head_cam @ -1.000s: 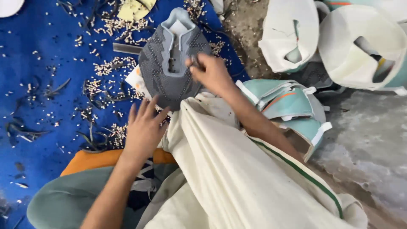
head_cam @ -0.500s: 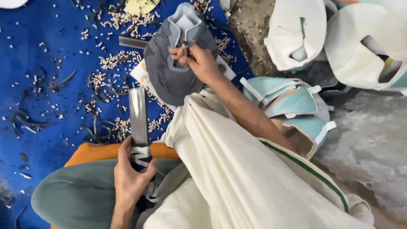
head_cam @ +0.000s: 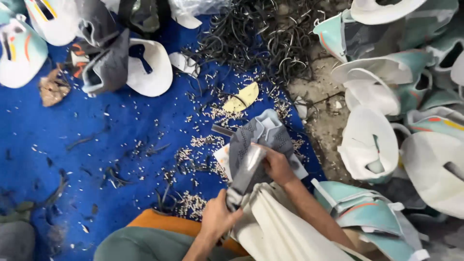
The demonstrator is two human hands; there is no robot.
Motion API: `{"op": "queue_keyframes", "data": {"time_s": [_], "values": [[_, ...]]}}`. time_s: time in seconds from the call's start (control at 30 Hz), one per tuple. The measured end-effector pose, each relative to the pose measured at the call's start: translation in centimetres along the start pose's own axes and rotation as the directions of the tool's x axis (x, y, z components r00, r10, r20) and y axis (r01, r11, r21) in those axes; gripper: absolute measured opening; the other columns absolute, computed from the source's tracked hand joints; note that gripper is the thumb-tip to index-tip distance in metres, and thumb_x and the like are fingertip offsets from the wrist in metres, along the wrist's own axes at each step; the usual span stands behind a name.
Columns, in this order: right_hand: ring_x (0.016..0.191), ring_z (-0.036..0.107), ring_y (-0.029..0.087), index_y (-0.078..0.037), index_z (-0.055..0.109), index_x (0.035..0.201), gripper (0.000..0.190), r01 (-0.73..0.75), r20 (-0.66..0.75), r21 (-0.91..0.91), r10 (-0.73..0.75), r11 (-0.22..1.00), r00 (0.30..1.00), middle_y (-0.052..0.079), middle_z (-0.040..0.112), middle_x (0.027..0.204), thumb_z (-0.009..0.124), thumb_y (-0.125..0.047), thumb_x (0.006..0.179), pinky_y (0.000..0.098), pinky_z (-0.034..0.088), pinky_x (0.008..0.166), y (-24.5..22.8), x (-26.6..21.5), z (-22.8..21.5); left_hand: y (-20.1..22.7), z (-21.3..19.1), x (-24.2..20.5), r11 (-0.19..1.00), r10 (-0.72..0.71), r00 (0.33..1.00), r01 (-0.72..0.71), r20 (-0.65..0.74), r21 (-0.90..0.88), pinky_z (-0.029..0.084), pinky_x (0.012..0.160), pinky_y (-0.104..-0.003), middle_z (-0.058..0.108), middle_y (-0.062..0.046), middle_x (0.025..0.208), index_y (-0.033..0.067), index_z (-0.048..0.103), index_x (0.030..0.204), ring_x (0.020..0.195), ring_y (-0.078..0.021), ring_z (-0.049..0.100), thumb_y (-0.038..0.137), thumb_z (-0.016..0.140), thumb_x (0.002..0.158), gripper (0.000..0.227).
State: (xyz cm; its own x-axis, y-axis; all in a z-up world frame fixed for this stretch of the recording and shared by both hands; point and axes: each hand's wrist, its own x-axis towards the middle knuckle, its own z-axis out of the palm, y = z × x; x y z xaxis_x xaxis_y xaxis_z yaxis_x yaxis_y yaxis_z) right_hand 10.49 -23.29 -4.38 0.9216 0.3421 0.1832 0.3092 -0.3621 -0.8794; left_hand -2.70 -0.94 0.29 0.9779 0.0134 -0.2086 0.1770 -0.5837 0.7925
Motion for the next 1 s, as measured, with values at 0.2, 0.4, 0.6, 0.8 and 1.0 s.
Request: {"op": "queue_keyframes", "data": {"time_s": [0.2, 0.4, 0.6, 0.8, 1.0], "values": [[0.105, 0.071, 0.038, -0.006, 0.064, 0.126, 0.044, 0.088, -0.033, -0.152, -0.094, 0.984, 0.995, 0.018, 0.073, 0.114, 0.057, 0.003, 0.084, 0.0427, 0.058, 0.091, 8.4, -3.4, 2.4, 8.5, -4.5, -1.2, 0.994, 0.011, 0.999, -0.015, -0.032, -0.106, 0.058, 0.064, -0.041, 0.073, -0.017, 0.077, 0.0053, 0.062, 0.098, 0.072, -0.0362, 0.075, 0.027, 0.083, 0.067, 0.044], [0.105, 0.066, 0.045, -0.001, 0.061, 0.131, 0.055, 0.033, 0.044, -0.178, -0.026, 0.984, 0.999, 0.025, 0.069, 0.112, 0.057, 0.001, 0.076, 0.0483, 0.053, 0.090, 3.9, -1.1, 1.1, 0.9, -0.6, 1.7, 0.996, 0.092, 0.995, -0.092, -0.028, 0.008, 0.056, 0.066, -0.045, 0.072, -0.020, 0.082, 0.0032, 0.062, 0.106, 0.078, -0.0405, 0.072, 0.029, 0.083, 0.066, 0.052], [0.090, 0.070, 0.022, -0.006, 0.053, 0.090, 0.034, -0.035, -0.163, 0.883, 0.377, 0.467, 0.912, 0.015, 0.072, 0.102, 0.051, -0.018, 0.122, 0.0361, 0.058, 0.082, 10.9, -1.4, 2.0, 0.4, -1.5, -1.0, 0.993, -0.107, 0.994, 0.108, 0.035, -0.040, 0.057, 0.067, -0.038, 0.075, -0.014, 0.081, 0.0020, 0.063, 0.100, 0.072, -0.0247, 0.075, 0.024, 0.079, 0.069, 0.042], [0.100, 0.077, 0.023, -0.001, 0.057, 0.103, 0.017, -0.325, 0.057, 0.737, 0.424, 0.593, 0.904, 0.017, 0.075, 0.114, 0.051, -0.017, 0.108, 0.0348, 0.063, 0.087, 4.6, 2.5, -1.1, 1.6, -2.1, -0.8, 0.981, -0.147, 0.985, 0.134, -0.090, -0.137, 0.054, 0.068, -0.029, 0.071, -0.006, 0.078, 0.0019, 0.061, 0.097, 0.070, -0.0091, 0.066, 0.020, 0.080, 0.078, 0.032], [0.104, 0.076, 0.023, 0.000, 0.055, 0.110, 0.015, -0.271, 0.069, 0.724, 0.325, 0.634, 0.943, 0.018, 0.074, 0.118, 0.053, -0.014, 0.109, 0.0335, 0.062, 0.089, 8.6, 0.9, 1.4, 9.9, -7.6, -2.2, 0.959, 0.213, 0.954, -0.246, -0.211, -0.143, 0.051, 0.068, -0.025, 0.061, -0.004, 0.087, 0.0027, 0.055, 0.110, 0.075, -0.0115, 0.056, 0.021, 0.083, 0.077, 0.047]]}}
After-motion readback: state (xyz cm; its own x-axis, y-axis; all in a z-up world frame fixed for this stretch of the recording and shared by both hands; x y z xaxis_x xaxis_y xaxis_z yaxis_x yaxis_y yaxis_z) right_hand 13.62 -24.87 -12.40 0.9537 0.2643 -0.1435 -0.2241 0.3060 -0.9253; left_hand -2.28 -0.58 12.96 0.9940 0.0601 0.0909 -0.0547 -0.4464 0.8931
